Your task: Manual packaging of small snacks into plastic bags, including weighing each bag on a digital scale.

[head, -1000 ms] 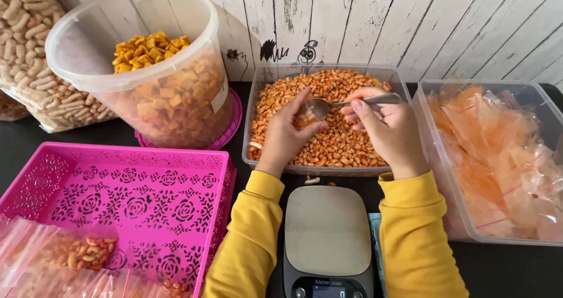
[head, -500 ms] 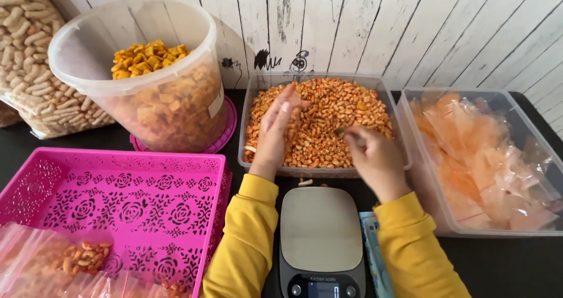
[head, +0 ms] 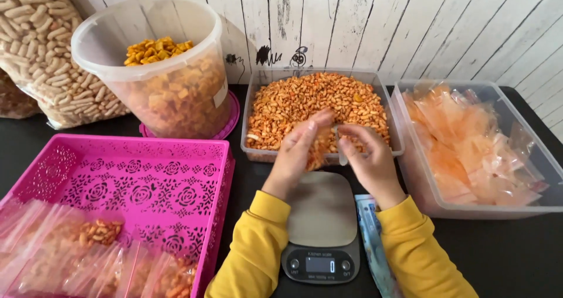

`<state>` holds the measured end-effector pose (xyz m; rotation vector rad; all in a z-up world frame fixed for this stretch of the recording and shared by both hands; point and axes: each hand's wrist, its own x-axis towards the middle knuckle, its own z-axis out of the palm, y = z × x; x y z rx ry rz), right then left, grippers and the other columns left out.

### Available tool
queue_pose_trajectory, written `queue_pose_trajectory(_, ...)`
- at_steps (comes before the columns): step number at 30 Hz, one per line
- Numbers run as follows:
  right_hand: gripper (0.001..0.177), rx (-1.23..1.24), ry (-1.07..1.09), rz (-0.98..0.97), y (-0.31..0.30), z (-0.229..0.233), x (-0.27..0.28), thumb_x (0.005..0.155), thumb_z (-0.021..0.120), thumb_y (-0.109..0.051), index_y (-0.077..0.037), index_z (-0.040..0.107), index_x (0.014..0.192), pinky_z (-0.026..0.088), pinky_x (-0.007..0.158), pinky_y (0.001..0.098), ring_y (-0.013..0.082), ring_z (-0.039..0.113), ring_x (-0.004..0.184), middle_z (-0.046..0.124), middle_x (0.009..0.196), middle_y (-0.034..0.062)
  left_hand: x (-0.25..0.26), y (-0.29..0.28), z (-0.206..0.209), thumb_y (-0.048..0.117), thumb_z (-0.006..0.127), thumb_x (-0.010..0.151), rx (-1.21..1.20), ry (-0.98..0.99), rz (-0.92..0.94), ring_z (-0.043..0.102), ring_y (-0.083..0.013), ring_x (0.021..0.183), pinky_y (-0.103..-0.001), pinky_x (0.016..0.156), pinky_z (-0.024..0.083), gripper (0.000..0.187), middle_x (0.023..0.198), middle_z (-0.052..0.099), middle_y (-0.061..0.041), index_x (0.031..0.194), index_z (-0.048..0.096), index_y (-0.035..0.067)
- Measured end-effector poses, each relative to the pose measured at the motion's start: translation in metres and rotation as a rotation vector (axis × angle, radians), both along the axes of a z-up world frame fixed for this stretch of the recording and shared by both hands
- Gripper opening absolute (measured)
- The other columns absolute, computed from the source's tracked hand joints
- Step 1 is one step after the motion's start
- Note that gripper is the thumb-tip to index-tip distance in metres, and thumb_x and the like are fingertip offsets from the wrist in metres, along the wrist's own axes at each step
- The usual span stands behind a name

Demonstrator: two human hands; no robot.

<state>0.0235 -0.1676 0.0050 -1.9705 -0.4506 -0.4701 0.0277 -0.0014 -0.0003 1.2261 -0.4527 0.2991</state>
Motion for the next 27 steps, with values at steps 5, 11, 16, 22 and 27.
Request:
queue_pose_trajectory(5,0.027,0.431,0.307,0.135,0.006,-0.021,-0.02,0.094,0.07,-0.019,-0.007,0.069,0.118,0.056,0.079,0.0263,0.0115,0.067,0.091,0.073,0.1,0.0057,-0.041,-0.002,-0.002,0.031,0.035,0.112,0.212,0.029,-0.058,0.037,-0.0421,0.144,-0.054,0.121,0.025,0.043,0.152,0.048,-0.022,0.141,0.058,0.012)
queue_pose_trajectory(11,0.014,0.416,0.387,0.162,-0.005,-0.062,-0.055,0.093,0.07,-0.005,-0.001,0.067,0.106,0.058,0.051,0.0229,0.0136,0.067,0.058,0.072,0.076,0.0127,-0.07,0.002,-0.042,0.03,0.077,0.087,0.491,0.065,0.427,0.067,-0.0135,0.072,-0.025,0.065,0.055,0.01,0.077,0.07,0.005,0.097,0.08,0.028)
queue_pose_trajectory(16,0.01,0.125,0.377,0.042,-0.001,-0.06,-0.085,0.09,0.074,-0.013,-0.008,0.07,0.098,0.058,0.052,0.0221,0.0111,0.068,0.056,0.076,0.076,0.0074,-0.095,0.021,-0.05,0.025,0.083,0.079,0.582,0.117,0.447,0.064,-0.0147,0.057,-0.026,0.056,0.053,0.009,0.067,0.071,0.001,0.086,0.078,0.022)
queue_pose_trajectory(22,0.036,-0.262,0.14,-0.184,-0.01,-0.046,-0.088,0.084,0.082,-0.034,-0.024,0.071,0.117,0.054,0.055,0.0307,0.0174,0.062,0.056,0.071,0.076,0.0019,-0.094,0.032,-0.058,0.019,0.08,0.084,0.523,-0.12,0.666,0.064,-0.0237,0.065,-0.034,0.061,0.054,0.02,0.099,0.072,-0.006,0.103,0.075,0.017)
queue_pose_trajectory(27,0.029,-0.068,0.058,-0.158,-0.04,-0.063,-0.072,0.095,0.076,-0.024,-0.016,0.072,0.122,0.051,0.063,0.0234,0.0108,0.061,0.068,0.071,0.11,0.0015,-0.096,0.038,-0.053,0.017,0.076,0.091,0.444,-0.113,0.777,0.062,-0.0172,0.069,-0.027,0.064,0.055,0.016,0.099,0.071,-0.001,0.106,0.075,0.018)
